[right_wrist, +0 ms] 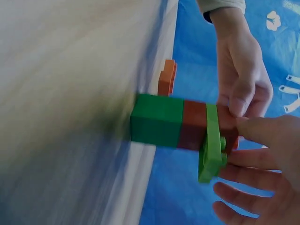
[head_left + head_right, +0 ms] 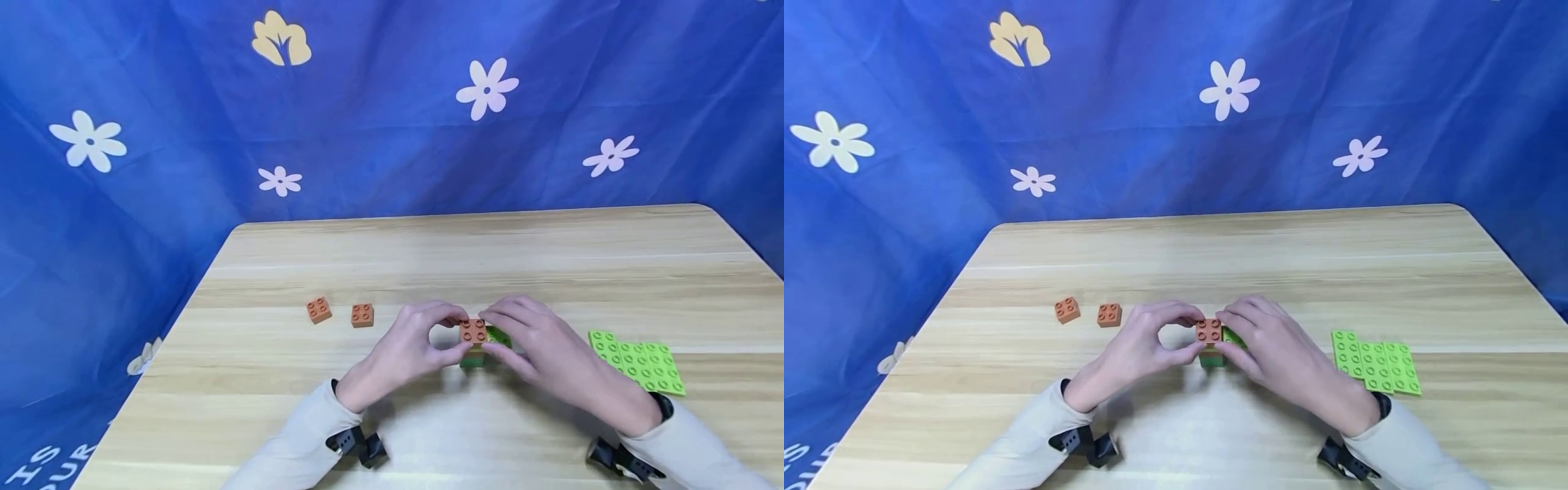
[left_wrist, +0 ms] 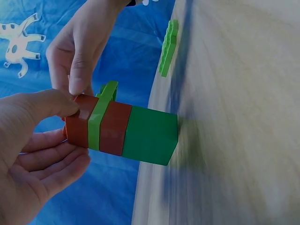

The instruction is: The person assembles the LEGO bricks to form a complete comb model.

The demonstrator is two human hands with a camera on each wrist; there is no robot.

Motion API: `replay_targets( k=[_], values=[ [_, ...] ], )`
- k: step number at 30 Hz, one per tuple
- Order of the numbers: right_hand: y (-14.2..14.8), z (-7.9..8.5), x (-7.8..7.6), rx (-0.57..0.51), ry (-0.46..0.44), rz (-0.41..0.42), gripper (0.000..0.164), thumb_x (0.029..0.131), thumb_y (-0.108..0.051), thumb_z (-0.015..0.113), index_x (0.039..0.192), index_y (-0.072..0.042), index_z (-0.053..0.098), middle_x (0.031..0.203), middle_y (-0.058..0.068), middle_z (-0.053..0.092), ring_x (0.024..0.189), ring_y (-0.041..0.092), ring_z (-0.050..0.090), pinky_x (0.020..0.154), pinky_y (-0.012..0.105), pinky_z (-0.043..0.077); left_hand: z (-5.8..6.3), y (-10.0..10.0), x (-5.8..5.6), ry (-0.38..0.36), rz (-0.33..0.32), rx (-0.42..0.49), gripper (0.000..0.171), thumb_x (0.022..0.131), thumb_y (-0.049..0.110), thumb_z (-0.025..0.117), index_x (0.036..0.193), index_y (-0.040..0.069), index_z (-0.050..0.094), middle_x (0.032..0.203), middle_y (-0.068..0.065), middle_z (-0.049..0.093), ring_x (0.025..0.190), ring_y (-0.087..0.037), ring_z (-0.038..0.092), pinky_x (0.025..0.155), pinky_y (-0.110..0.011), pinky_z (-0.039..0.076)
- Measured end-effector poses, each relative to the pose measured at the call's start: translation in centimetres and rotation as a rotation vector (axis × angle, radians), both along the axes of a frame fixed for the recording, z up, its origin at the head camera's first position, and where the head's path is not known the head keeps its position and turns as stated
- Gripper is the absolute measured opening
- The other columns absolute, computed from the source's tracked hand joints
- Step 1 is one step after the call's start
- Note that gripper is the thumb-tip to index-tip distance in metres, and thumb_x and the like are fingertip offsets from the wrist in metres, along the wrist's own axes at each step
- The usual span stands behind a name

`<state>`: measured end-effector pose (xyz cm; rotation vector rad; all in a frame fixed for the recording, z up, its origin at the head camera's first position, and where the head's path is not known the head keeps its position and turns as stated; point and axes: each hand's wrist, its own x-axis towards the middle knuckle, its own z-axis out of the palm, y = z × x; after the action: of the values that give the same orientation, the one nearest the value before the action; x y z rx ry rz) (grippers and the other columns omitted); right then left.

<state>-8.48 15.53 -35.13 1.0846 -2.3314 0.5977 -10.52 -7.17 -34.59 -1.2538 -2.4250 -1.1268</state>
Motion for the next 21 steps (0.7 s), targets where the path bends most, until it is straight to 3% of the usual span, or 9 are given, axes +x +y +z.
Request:
replay_targets(
  k=[9,16,21],
  values=[
    [4.4,-0.5,0.2,0.032,-0.029,-0.198,0.038,0.085,-0.026,0.07,0.112,0.001,0.068,0.106,0.015,0.068,0.101,0.032,0.06,0.087,0.052,0.05,-0.3,-0.2,-0.1,-0.017,-0.019,0.019,0.031,0.079,0.008,0.078,0.107,0.0,0.067,0.104,-0.01,0.07,0.089,-0.024,0.069,0.081,-0.019,0.054],
    [6.8,-1.5,0.6,0.096,0.011,-0.357,0.036,0.086,-0.025,0.065,0.106,0.005,0.069,0.101,0.02,0.068,0.096,0.038,0.06,0.079,0.057,0.049,-0.4,-0.4,0.0,-0.034,-0.008,0.024,0.037,0.079,0.007,0.078,0.111,-0.003,0.065,0.106,-0.012,0.07,0.089,-0.024,0.069,0.081,-0.018,0.054],
    [7.6,-2.0,0.9,0.149,-0.009,-0.457,0.031,0.081,-0.02,0.068,0.099,0.006,0.069,0.096,0.022,0.068,0.093,0.042,0.06,0.071,0.059,0.05,-0.4,-0.5,0.1,-0.03,0.01,0.007,0.039,0.078,0.01,0.08,0.111,-0.004,0.066,0.106,-0.013,0.07,0.088,-0.025,0.069,0.081,-0.019,0.054]
  ],
)
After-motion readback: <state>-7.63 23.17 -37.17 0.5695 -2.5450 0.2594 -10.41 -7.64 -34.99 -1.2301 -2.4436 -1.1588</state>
